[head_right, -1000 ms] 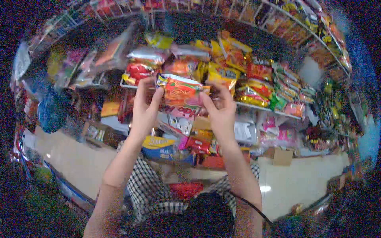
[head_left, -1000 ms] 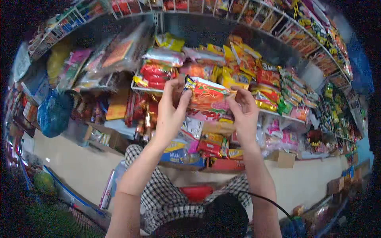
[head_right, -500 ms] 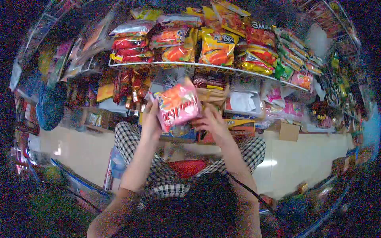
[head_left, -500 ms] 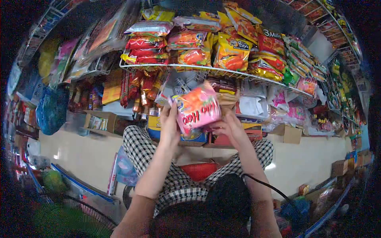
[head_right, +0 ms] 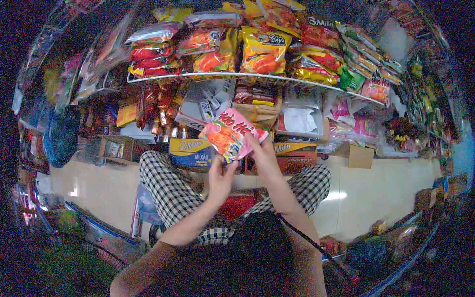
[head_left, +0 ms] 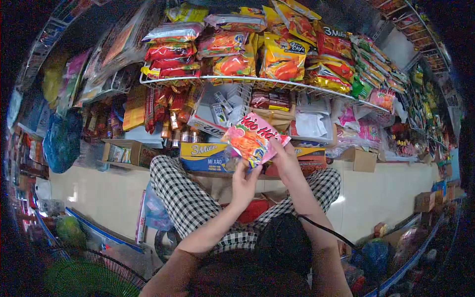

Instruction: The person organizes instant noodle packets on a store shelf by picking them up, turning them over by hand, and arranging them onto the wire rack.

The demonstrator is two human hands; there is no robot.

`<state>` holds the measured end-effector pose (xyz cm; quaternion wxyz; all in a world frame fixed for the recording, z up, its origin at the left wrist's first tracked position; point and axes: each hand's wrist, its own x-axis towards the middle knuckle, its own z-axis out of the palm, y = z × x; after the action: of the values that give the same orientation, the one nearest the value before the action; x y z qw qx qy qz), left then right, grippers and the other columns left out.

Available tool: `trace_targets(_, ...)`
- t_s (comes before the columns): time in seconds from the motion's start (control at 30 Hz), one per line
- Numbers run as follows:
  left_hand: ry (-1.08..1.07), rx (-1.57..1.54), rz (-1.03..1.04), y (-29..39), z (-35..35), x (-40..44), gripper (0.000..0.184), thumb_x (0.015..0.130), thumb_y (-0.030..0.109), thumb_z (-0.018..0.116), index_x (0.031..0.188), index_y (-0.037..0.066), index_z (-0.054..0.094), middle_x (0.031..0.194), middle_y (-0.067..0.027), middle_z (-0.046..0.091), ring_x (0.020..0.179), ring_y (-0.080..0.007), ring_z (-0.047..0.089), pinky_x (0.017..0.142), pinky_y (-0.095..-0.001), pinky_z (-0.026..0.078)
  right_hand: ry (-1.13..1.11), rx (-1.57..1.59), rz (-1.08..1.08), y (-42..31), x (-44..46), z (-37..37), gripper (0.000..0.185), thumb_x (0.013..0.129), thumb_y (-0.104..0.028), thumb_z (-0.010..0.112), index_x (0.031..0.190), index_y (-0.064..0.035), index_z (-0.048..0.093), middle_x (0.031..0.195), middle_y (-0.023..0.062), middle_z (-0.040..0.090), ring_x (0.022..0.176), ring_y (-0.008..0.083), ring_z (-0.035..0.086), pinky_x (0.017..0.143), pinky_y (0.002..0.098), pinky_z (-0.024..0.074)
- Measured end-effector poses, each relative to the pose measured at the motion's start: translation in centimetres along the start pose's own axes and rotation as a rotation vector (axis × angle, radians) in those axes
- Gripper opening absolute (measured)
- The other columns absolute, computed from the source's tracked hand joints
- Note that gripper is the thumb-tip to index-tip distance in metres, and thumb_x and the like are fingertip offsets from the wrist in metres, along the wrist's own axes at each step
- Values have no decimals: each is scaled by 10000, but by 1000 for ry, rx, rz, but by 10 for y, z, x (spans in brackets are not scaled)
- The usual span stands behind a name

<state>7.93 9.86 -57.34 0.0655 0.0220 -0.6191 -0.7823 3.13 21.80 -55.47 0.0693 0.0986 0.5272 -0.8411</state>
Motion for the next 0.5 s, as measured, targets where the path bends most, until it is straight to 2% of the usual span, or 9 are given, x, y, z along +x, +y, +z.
trace_targets(0.07,-83,104,40,-4,-2,-2,114,807,9,567,901,22,503,833,-8,539,772,-73,502,682,-217,425,2,-6,-39,-4,-1,-2,373,857,-205,518,1149,9,432,1110,80,522,1021,167,502,887,320,381)
trace_targets(0.1,-121,141,-82,-2,-7,-2,77,825,48,558,886,14,528,849,-13,551,773,-86,511,704,-226,426,43,18,-79,-5,0,-3,382,846,-197,526,1150,13,428,1107,80,523,1020,167,500,888,317,377)
trace_targets(0.13,-123,143,-86,-4,-13,2,77,825,48,558,886,14,528,849,-13,551,773,-86,511,704,-226,426,83,43,-120,-6,1,-5,393,836,-189,533,1152,17,424,1103,81,524,1020,167,499,889,313,373)
trace_targets(0.2,-157,20,-132,-8,-21,10,155,857,102,522,984,13,505,883,-27,554,825,-111,528,735,-243,431,110,37,-119,-11,4,-13,399,819,-180,543,1144,19,427,1094,86,527,1017,168,499,883,308,375)
trace_targets(0.23,-83,-29,-175,-10,-23,11,259,885,146,479,1107,17,442,933,-51,555,868,-140,541,757,-266,440,116,47,-108,-14,4,-16,387,817,-183,547,1128,19,437,1082,87,530,1007,168,504,881,309,376)
trace_targets(0.33,-28,-180,-176,-20,-32,14,346,896,159,459,1200,27,361,994,-68,547,918,-157,535,786,-284,439,124,44,-78,-26,5,-28,324,802,-189,568,1049,5,488,986,72,559,939,148,525,855,294,387)
trace_targets(0.37,50,-232,-246,-17,-31,13,363,883,158,487,1200,16,381,1018,-81,552,898,-159,549,764,-274,464,17,-133,-26,-29,4,-37,312,799,-194,575,1033,-2,499,942,59,566,906,136,527,824,281,396)
trace_targets(0.43,-8,-150,-259,-10,-28,13,363,870,151,510,1188,13,399,1012,-80,557,884,-153,557,739,-265,480,-99,-422,37,-24,3,-54,288,795,-223,586,990,-18,528,845,23,574,829,101,524,733,244,412)
trace_targets(0.5,-73,0,-254,-14,-24,11,353,828,123,573,1141,13,454,971,-75,574,832,-136,579,669,-251,521,-84,-384,124,-37,-15,-43,305,799,-241,585,997,-16,529,870,27,574,835,102,521,728,243,413)
